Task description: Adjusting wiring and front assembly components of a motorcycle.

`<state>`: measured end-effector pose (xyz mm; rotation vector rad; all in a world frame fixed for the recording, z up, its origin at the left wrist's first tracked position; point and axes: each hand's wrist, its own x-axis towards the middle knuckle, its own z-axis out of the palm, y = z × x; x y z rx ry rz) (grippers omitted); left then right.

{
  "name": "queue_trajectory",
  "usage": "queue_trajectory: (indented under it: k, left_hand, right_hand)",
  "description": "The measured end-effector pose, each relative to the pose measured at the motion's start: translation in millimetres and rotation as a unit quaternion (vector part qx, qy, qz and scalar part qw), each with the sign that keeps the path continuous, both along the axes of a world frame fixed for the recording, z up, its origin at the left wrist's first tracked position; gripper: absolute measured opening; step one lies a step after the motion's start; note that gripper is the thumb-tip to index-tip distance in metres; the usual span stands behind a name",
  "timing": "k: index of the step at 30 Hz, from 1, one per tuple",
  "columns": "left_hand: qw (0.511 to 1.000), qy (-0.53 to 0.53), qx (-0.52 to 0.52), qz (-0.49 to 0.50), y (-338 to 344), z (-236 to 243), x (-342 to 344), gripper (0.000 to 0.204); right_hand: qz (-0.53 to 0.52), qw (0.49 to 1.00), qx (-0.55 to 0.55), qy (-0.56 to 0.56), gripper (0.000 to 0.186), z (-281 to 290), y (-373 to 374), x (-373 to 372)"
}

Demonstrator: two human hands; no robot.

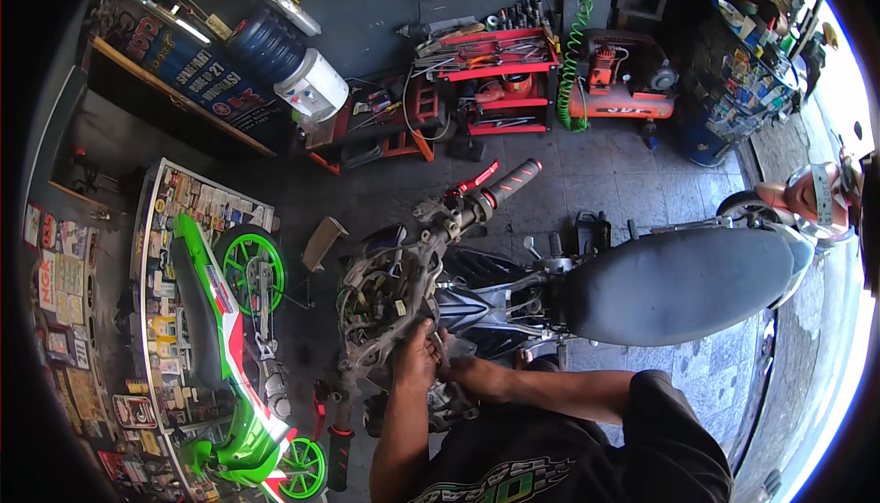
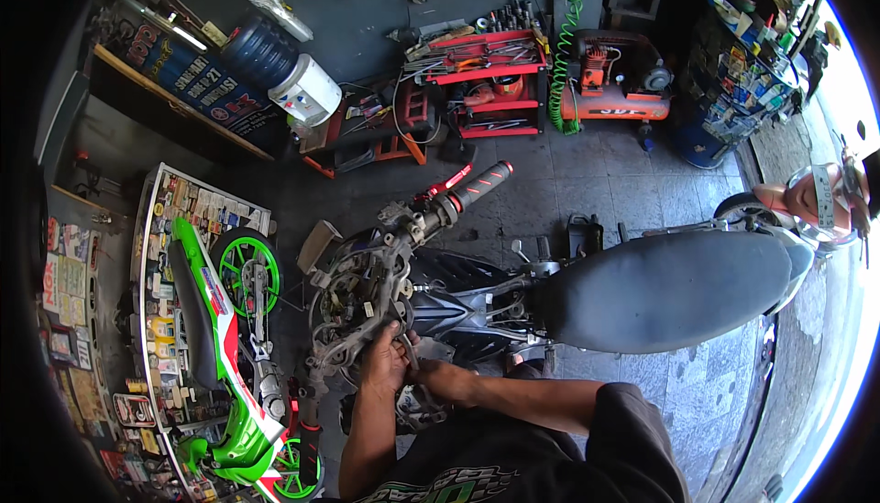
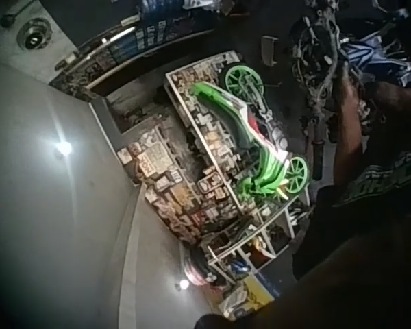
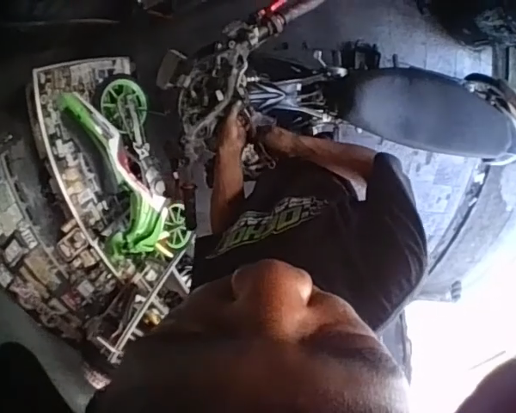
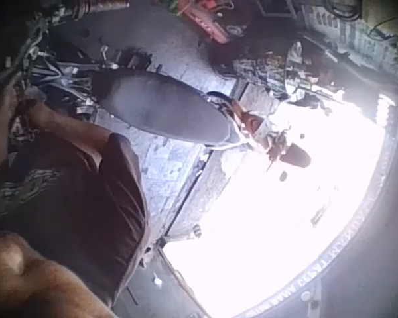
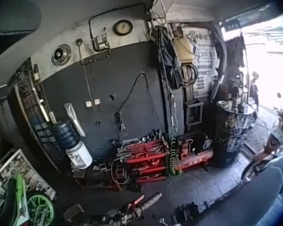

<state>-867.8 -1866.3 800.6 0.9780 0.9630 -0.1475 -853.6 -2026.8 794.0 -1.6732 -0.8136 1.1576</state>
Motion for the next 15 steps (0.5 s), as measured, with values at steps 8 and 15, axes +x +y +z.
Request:
queue_trajectory:
  k: [8, 15]
  left_hand:
    - [1.000, 0.005, 0.014, 0.002, -3.5, 6.2, -0.1, 0.038]
    - [0.999, 0.021, 0.028, 0.015, -5.2, 5.0, 2.3, 0.031]
  right_hand:
    - [0.002, 0.974, -0.096, -0.206, 0.037, 5.5, -41.8, 126.7]
    - [-0.037, 0.996, -0.031, -0.070, 0.034, -13.8, -24.6, 24.0]
